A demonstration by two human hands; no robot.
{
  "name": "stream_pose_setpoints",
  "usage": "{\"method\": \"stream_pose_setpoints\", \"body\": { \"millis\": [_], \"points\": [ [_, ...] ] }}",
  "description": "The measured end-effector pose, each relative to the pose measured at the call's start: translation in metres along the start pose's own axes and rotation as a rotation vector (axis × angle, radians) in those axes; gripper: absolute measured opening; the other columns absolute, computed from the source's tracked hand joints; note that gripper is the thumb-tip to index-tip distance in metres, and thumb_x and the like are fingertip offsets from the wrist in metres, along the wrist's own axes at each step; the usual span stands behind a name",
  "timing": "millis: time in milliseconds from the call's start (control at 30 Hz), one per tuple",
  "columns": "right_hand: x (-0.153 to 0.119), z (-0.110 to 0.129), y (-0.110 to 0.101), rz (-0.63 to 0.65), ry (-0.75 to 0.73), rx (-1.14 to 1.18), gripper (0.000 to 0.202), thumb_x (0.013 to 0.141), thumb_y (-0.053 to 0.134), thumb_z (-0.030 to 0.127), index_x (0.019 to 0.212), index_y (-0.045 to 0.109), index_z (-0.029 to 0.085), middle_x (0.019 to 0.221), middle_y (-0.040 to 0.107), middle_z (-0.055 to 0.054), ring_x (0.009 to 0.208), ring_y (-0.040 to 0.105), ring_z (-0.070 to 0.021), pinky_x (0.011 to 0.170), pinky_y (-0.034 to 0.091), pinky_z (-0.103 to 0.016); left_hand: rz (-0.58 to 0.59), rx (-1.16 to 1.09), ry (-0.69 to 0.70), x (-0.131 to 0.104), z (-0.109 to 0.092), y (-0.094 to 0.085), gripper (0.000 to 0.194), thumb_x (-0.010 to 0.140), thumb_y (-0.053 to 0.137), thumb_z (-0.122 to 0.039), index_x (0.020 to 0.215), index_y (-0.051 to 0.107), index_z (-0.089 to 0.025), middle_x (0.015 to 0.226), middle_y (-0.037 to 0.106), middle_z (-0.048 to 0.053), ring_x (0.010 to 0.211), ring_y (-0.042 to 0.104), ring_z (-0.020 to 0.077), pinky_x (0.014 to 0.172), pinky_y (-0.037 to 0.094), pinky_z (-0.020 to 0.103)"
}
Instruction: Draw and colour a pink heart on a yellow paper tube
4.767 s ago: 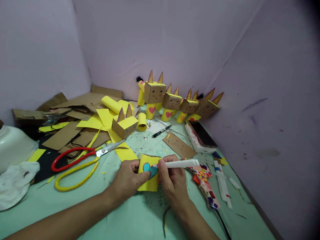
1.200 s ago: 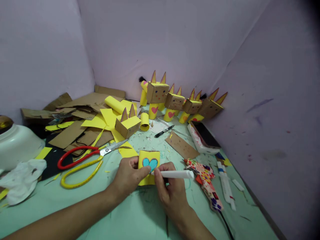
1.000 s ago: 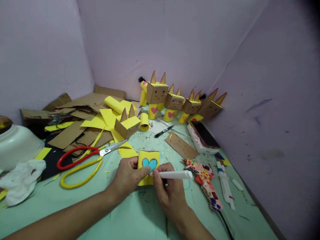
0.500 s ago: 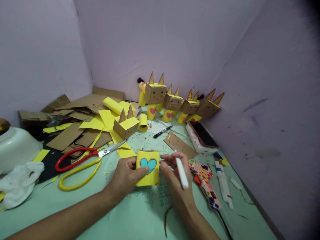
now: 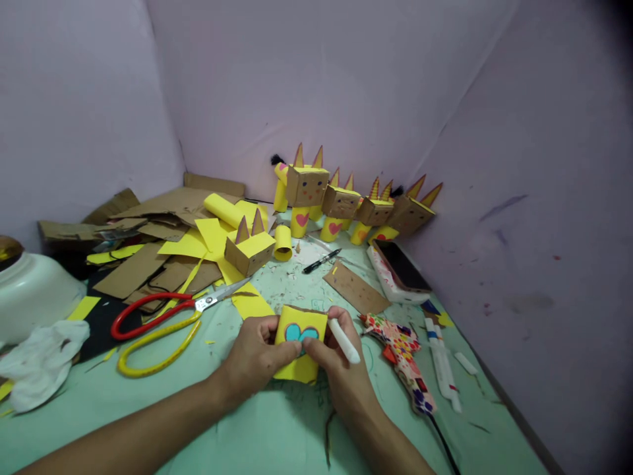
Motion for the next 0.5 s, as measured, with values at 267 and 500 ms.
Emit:
{"method": "stream_pose_setpoints", "body": {
  "millis": [267, 500],
  "points": [
    [0.001, -0.006, -0.007, -0.139, -0.092, 0.037, 0.036, 0.070, 0.066, 0.024, 0.086, 0.034, 0.025, 0.066, 0.042, 0.008, 0.056, 0.042, -0.0101, 0.050, 0.037, -0.020, -0.007, -0.074, -0.004, 0.004, -0.001, 0.003, 0.028, 0.055, 0.069, -0.028, 0.078, 0.063, -0.013, 0.065, 0.060, 0.001, 0.065, 0.057, 0.0180, 0.062, 0.047, 0.028],
    [-0.004, -0.016, -0.002, -0.104, -0.033, 0.112, 0.031, 0.074, 0.064, 0.023, 0.084, 0.034, 0.024, 0.067, 0.043, 0.008, 0.058, 0.044, -0.0091, 0.053, 0.039, -0.019, -0.057, -0.032, -0.009, 0.000, -0.002, 0.001, 0.021, 0.059, 0.061, -0.025, 0.075, 0.060, -0.012, 0.063, 0.056, 0.000, 0.062, 0.053, 0.0157, 0.058, 0.042, 0.026]
  ]
}}
Point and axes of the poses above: each hand's wrist, its own x-axis towards the middle knuckle, its own y-axis out of the palm, z = x × y, the point moved 6 cm from there along x, towards the middle knuckle
